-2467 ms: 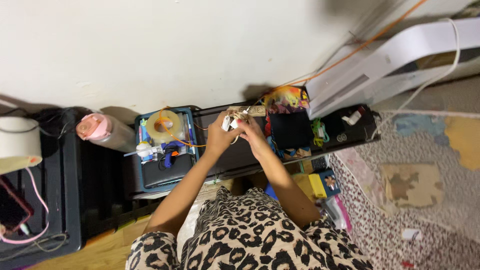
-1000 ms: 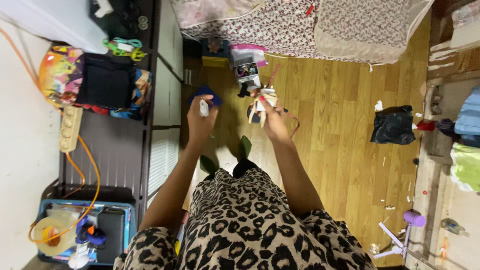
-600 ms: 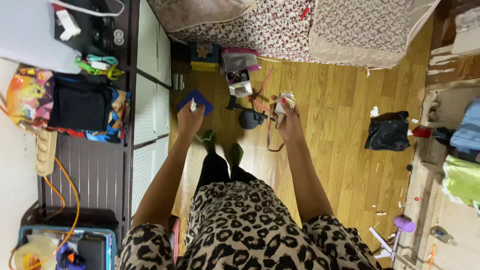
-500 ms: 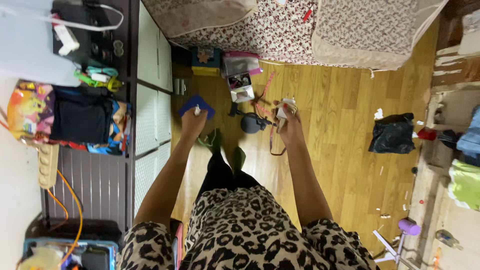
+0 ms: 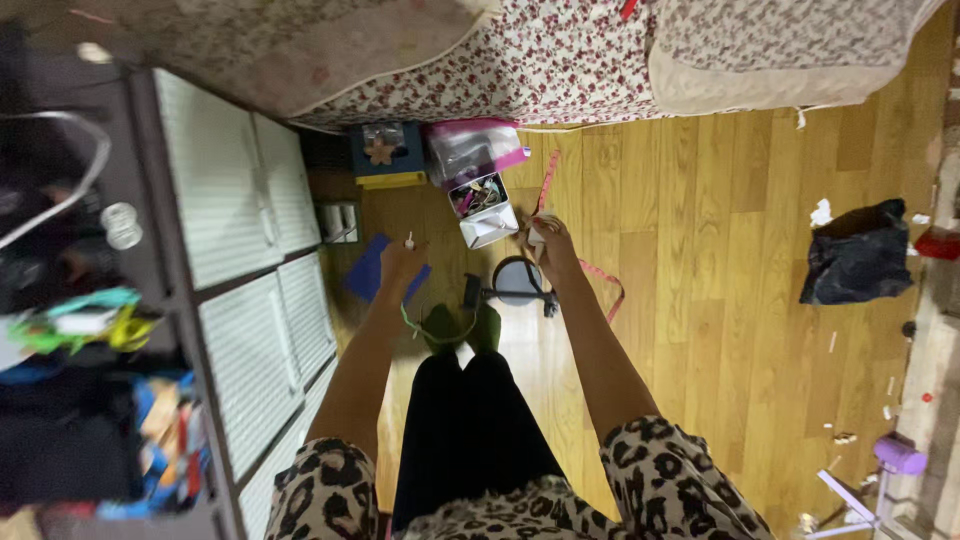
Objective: The person picks up a glue gun, an extension cord, a blue folder, a box, and various small craft supplies from the floor and surfaces, then places them into a pink zippered bag and other storage bins.
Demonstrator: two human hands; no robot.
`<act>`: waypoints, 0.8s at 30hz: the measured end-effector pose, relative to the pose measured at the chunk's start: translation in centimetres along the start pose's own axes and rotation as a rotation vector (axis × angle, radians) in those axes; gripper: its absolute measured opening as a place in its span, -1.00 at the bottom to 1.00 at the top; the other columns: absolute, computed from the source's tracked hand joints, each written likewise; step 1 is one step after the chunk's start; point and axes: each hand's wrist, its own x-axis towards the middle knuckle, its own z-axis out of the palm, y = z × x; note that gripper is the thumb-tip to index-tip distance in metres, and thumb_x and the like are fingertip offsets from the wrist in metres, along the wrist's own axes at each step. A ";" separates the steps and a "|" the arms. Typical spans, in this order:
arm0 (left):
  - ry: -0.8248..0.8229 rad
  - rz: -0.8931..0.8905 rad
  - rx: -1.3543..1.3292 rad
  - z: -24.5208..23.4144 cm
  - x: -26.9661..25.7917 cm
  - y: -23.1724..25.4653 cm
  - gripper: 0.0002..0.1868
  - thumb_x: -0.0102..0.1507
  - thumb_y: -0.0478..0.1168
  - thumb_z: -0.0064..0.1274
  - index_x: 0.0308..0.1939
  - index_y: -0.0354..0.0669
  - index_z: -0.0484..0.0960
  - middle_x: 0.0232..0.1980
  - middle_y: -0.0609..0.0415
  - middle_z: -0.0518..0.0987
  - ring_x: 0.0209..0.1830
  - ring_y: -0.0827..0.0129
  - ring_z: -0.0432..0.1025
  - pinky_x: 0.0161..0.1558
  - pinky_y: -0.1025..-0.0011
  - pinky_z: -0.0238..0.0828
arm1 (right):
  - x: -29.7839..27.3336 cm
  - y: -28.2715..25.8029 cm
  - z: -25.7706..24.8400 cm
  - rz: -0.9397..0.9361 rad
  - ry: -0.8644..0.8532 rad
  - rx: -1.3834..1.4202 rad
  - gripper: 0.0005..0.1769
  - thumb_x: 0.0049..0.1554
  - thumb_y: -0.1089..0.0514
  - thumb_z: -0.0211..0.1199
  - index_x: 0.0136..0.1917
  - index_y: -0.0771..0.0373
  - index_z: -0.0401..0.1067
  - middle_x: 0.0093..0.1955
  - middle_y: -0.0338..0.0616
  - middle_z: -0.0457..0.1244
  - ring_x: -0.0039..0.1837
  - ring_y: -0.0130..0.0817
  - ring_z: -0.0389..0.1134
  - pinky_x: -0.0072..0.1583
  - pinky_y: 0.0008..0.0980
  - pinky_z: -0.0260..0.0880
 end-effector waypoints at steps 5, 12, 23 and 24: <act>-0.011 0.003 0.030 7.2 8.8 -2.4 -0.62 0.16 0.07 0.16 -0.28 -0.20 0.74 -0.32 -0.15 0.67 -0.26 0.00 0.58 -0.22 0.10 0.47 | 12.5 5.8 -4.9 -0.033 0.042 -0.318 -0.78 0.19 0.26 0.30 0.10 0.31 0.39 -0.09 -0.13 0.35 -0.12 -0.34 0.38 -0.12 -0.33 0.42; -0.012 0.047 0.066 16.8 18.6 -5.3 -0.56 0.18 0.11 0.15 -0.27 -0.24 0.73 -0.30 -0.19 0.67 -0.25 -0.03 0.59 -0.21 0.09 0.48 | 24.6 12.1 -9.8 -0.044 0.050 -0.723 -0.64 0.11 0.15 0.41 0.12 0.27 0.38 -0.06 -0.15 0.36 -0.09 -0.38 0.39 -0.08 -0.35 0.45; 0.034 0.019 0.193 22.8 22.5 -6.7 -0.47 0.20 0.17 0.14 -0.24 -0.31 0.72 -0.27 -0.24 0.66 -0.23 -0.07 0.59 -0.20 0.06 0.48 | 28.3 16.2 -12.3 -0.437 0.072 -0.958 -0.51 0.07 0.07 0.41 0.14 0.34 0.29 -0.03 -0.07 0.37 0.03 -0.24 0.41 0.06 -0.27 0.44; 0.043 0.018 0.202 22.8 22.7 -6.8 -0.47 0.20 0.18 0.14 -0.24 -0.32 0.71 -0.27 -0.25 0.66 -0.22 -0.08 0.59 -0.20 0.06 0.48 | 28.6 16.1 -12.2 -0.535 0.045 -1.018 -0.49 0.07 0.05 0.41 0.14 0.34 0.28 -0.02 -0.02 0.38 0.06 -0.19 0.43 0.13 -0.27 0.43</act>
